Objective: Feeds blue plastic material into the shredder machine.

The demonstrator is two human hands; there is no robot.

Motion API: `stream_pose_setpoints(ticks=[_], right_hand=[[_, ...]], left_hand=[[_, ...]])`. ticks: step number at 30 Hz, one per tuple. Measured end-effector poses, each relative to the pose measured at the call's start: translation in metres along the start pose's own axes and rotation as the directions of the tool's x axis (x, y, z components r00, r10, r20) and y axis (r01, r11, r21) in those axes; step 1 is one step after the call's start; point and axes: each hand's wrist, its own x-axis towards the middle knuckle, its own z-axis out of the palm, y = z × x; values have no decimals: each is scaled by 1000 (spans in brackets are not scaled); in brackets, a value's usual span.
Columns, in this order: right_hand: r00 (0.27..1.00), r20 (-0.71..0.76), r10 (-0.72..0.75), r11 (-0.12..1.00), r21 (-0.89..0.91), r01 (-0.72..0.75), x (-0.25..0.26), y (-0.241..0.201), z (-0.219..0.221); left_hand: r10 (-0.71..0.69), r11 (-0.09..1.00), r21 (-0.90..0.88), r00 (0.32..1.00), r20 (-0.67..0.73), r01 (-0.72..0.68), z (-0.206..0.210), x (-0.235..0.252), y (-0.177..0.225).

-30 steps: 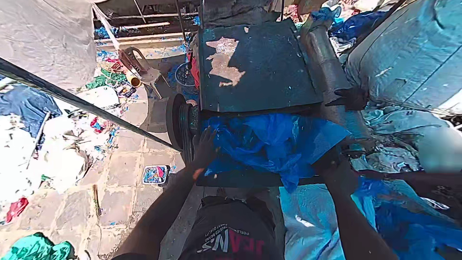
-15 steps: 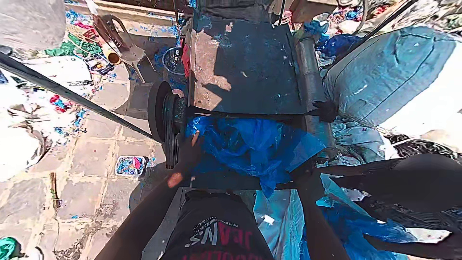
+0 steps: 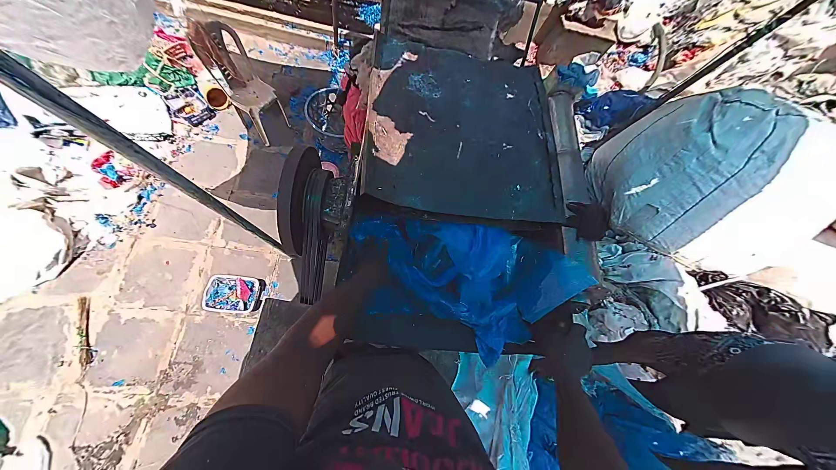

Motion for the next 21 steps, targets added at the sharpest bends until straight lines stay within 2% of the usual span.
stream_pose_setpoints(ticks=[1, 2, 3, 5, 10, 15, 16, 18, 19, 20, 21], right_hand=[[1000, 12, 5, 1000, 13, -5, 0, -1, -3], [1000, 27, 14, 999, 34, -15, -1, -5, -8], [999, 28, 26, 998, 49, -27, -3, -8, -12], [1000, 4, 28, 994, 106, -28, -4, -7, -12], [999, -38, 25, 944, 330, -11, -30, 3, -11], [973, -56, 223, 805, 573, -152, -69, 6, 3], [963, -10, 269, 776, 595, -211, -87, -10, -7], [915, 259, 308, 709, 579, -403, -132, -54, -54], [890, 360, 280, 720, 534, -443, -153, -64, -63], [925, 312, 217, 778, 516, -357, -177, -62, -47], [990, -15, 143, 828, 549, -111, -202, -52, 4]], left_hand=[[-13, 1000, -14, 999, 46, 14, -19, -5, 7], [-81, 996, 57, 974, 210, 70, -55, -15, 24], [-124, 990, 96, 947, 296, 100, -81, -24, 37], [-142, 988, 104, 941, 308, 115, -101, -32, 48], [-148, 983, 152, 945, 291, 107, -91, -28, 42], [-137, 987, 122, 950, 281, 106, -86, -28, 44], [-121, 992, 81, 952, 280, 102, -88, -28, 45], [-87, 996, 14, 945, 316, 87, -94, -24, 45], [-71, 997, 1, 937, 342, 75, -94, -20, 42], [-51, 998, -10, 943, 330, 58, -91, -15, 37], [-27, 1000, -7, 958, 286, 31, -84, -6, 28]])
